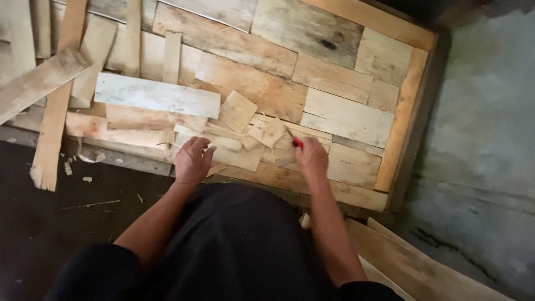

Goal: Arrange and cut thin wood pieces to fit into a wooden frame.

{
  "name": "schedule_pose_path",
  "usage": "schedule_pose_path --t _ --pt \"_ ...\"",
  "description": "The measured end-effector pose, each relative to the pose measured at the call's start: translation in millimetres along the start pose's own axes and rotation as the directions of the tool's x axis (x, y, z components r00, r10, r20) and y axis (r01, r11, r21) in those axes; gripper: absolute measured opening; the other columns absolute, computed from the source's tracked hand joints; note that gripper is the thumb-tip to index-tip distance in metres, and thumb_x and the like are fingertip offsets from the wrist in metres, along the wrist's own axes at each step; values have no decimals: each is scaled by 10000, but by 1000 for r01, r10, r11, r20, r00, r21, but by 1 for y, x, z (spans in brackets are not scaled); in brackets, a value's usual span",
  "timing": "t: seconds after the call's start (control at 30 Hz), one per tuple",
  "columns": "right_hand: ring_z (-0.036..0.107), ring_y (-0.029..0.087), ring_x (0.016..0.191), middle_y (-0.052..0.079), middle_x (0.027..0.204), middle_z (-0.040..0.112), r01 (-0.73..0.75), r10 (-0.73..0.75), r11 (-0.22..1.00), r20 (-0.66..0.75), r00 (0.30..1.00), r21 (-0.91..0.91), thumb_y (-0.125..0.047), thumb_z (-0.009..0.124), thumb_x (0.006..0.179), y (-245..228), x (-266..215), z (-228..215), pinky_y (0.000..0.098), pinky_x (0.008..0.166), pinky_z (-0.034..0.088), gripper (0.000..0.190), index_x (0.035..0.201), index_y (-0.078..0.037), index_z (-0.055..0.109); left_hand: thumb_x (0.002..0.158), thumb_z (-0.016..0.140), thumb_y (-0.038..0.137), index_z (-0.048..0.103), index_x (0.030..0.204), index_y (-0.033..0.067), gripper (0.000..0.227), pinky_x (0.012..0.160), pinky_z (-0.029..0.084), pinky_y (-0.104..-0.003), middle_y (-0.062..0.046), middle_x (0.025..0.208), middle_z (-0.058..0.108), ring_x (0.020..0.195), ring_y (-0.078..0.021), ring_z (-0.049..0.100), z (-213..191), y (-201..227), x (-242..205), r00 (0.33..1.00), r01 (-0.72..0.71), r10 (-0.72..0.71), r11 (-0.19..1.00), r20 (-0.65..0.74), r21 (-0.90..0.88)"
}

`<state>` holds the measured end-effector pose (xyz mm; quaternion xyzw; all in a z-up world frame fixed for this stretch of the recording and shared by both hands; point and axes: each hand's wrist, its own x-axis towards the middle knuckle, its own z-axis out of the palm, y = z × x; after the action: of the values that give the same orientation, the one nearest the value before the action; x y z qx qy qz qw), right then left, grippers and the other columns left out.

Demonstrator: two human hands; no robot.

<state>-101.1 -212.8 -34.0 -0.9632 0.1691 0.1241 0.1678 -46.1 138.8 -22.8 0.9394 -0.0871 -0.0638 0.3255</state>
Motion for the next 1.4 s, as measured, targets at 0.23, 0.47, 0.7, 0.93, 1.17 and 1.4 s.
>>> schedule_pose_path --t 0.23,0.47,0.7,0.93,1.17,1.4 --pt "671 307 1008 132 1098 688 -23 47 968 -88 995 251 -163 693 925 13 15 -22 461 875 546 207 1112 -76 695 804 817 285 729 1052 78 335 740 594 -409 -96 1031 713 907 -241 688 -17 -32 -37 970 -189 169 976 177 104" --pt "655 380 1057 184 1122 685 -12 68 973 -235 970 232 -115 673 950 42 46 0 472 922 515 185 1128 -63 681 896 739 167 725 983 136 94 854 574 -407 -61 1039 677 979 -261 656 13 -67 -41 925 -281 222 946 308 160" --pt "627 328 1055 181 1160 649 -327 330 944 -167 929 48 -244 726 967 -41 39 -71 483 889 514 242 1119 -65 667 809 765 190 728 1016 102 227 845 558 -441 -92 1056 692 990 -302 656 -1 -49 -38 920 -319 292 946 259 64" --pt "614 239 1259 97 1274 669 324 -302 935 150 941 -148 -131 691 1022 -96 32 -47 434 1130 507 231 1250 -121 657 851 727 173 721 1009 106 171 855 551 -438 -84 1062 689 1020 -305 657 2 -45 -36 922 -305 281 951 267 53" --pt "535 297 1276 75 1237 617 584 -555 796 195 809 -157 -117 811 738 -108 37 -34 514 1180 297 541 1239 -143 606 883 671 144 690 935 78 86 879 551 -448 -99 992 695 1008 -315 659 8 -47 -34 919 -305 274 950 284 69" --pt "637 240 1099 62 1104 648 524 -413 827 412 812 -205 -185 711 920 -121 41 -51 578 1190 338 100 933 -122 634 928 701 157 742 929 70 95 741 613 -418 -108 984 744 850 -263 707 -9 -27 -26 940 -93 116 992 322 -85"
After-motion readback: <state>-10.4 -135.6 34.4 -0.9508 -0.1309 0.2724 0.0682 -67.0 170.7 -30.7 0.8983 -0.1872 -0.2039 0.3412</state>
